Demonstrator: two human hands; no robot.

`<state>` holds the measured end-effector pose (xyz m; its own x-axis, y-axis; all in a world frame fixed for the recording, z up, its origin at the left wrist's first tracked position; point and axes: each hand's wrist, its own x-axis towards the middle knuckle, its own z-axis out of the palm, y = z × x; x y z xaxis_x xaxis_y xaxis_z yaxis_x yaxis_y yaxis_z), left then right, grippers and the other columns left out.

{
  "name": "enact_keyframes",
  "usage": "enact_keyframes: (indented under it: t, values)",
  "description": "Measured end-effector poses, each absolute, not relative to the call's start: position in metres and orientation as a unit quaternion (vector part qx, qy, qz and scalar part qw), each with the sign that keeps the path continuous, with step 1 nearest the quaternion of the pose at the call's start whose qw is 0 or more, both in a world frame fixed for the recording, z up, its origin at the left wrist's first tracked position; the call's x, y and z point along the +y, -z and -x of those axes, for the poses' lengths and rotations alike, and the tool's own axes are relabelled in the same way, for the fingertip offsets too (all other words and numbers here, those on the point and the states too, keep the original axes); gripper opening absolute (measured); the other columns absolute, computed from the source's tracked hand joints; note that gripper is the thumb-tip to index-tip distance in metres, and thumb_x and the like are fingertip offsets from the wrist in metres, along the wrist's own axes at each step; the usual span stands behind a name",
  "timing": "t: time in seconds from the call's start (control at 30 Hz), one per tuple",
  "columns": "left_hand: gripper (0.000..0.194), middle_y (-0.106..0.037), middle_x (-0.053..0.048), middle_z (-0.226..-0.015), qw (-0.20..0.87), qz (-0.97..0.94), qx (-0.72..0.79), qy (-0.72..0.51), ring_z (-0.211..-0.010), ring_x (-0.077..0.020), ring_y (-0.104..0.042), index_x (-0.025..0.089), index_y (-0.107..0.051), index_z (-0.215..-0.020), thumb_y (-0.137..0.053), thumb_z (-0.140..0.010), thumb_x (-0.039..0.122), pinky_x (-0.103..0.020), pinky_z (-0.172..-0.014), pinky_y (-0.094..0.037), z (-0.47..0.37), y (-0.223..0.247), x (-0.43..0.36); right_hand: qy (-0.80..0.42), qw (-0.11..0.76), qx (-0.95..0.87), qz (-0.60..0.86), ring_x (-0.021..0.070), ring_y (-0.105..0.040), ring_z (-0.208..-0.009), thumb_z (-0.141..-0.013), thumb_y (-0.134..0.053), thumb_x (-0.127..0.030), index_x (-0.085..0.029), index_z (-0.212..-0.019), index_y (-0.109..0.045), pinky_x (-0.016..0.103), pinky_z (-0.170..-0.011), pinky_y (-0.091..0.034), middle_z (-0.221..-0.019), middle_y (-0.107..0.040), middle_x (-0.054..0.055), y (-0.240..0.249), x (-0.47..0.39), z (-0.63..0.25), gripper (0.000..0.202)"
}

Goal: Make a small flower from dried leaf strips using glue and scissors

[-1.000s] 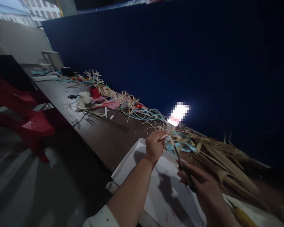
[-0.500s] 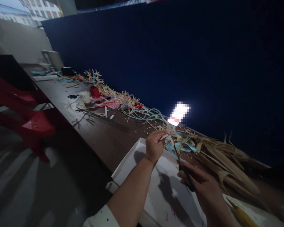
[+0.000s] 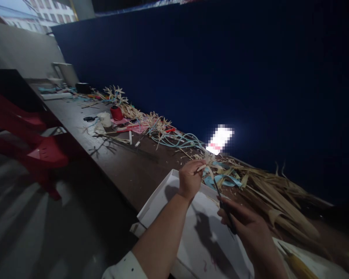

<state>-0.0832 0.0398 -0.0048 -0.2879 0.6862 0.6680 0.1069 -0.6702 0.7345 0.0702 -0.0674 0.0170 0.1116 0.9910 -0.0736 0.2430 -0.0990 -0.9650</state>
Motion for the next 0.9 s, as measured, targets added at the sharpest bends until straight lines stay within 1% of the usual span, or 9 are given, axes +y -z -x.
enact_keyframes:
  t: [0.07,0.2,0.3,0.5,0.73,0.9]
  values:
    - [0.011,-0.071,-0.007,-0.085,0.193,-0.563,0.352,-0.723,-0.083,-0.0151,-0.065,0.017,-0.07,-0.079,-0.062,-0.075,0.012,-0.029,-0.078,-0.053,0.0831,0.0047,0.0397,-0.425,0.441,-0.511,0.603,0.0222,-0.067,-0.074,-0.057,-0.079,-0.036,-0.023,-0.097,-0.074,0.027,-0.062,-0.056,-0.092,-0.072,0.007,-0.0182,-0.0671,-0.0683,0.042]
    - [0.011,-0.071,-0.006,-0.085,0.188,-0.562,0.344,-0.728,-0.083,-0.0148,-0.065,0.017,-0.071,-0.079,-0.062,-0.075,0.011,-0.028,-0.077,-0.053,0.0826,0.0052,0.0402,-0.421,0.441,-0.511,0.606,0.0206,-0.067,-0.069,-0.058,-0.079,-0.037,-0.023,-0.099,-0.073,0.027,-0.061,-0.056,-0.082,-0.072,0.005,-0.0166,-0.0672,-0.0681,0.044]
    - [0.012,-0.071,-0.007,-0.085,0.19,-0.559,0.346,-0.73,-0.083,-0.0153,-0.066,0.017,-0.071,-0.079,-0.062,-0.075,0.011,-0.029,-0.077,-0.053,0.0826,0.0054,0.0405,-0.417,0.437,-0.518,0.606,0.0198,-0.066,-0.068,-0.061,-0.078,-0.038,-0.023,-0.1,-0.073,0.025,-0.06,-0.056,-0.079,-0.072,0.004,-0.0148,-0.0677,-0.0696,0.043]
    - [0.014,-0.071,-0.006,-0.085,0.187,-0.562,0.349,-0.726,-0.083,-0.0147,-0.065,0.016,-0.071,-0.079,-0.061,-0.074,0.008,-0.028,-0.078,-0.053,0.0831,0.0033,0.0388,-0.417,0.445,-0.518,0.599,0.0199,-0.067,-0.069,-0.06,-0.078,-0.037,-0.023,-0.1,-0.073,0.027,-0.062,-0.056,-0.09,-0.072,0.006,-0.0119,-0.0663,-0.071,0.043]
    - [0.015,-0.071,-0.006,-0.086,0.183,-0.561,0.357,-0.724,-0.083,-0.0149,-0.065,0.016,-0.07,-0.08,-0.061,-0.073,0.007,-0.03,-0.079,-0.054,0.0829,0.004,0.039,-0.419,0.444,-0.509,0.607,0.02,-0.067,-0.068,-0.059,-0.079,-0.038,-0.023,-0.099,-0.073,0.026,-0.061,-0.056,-0.09,-0.072,0.006,-0.0161,-0.0672,-0.0687,0.043]
    - [0.015,-0.071,-0.007,-0.087,0.184,-0.556,0.361,-0.725,-0.084,-0.0156,-0.065,0.016,-0.07,-0.081,-0.062,-0.072,0.007,-0.03,-0.078,-0.054,0.0819,0.0056,0.0399,-0.393,0.438,-0.53,0.61,0.0213,-0.067,-0.072,-0.061,-0.077,-0.039,-0.022,-0.099,-0.073,0.025,-0.063,-0.055,-0.067,-0.069,0.003,-0.016,-0.0671,-0.069,0.042]
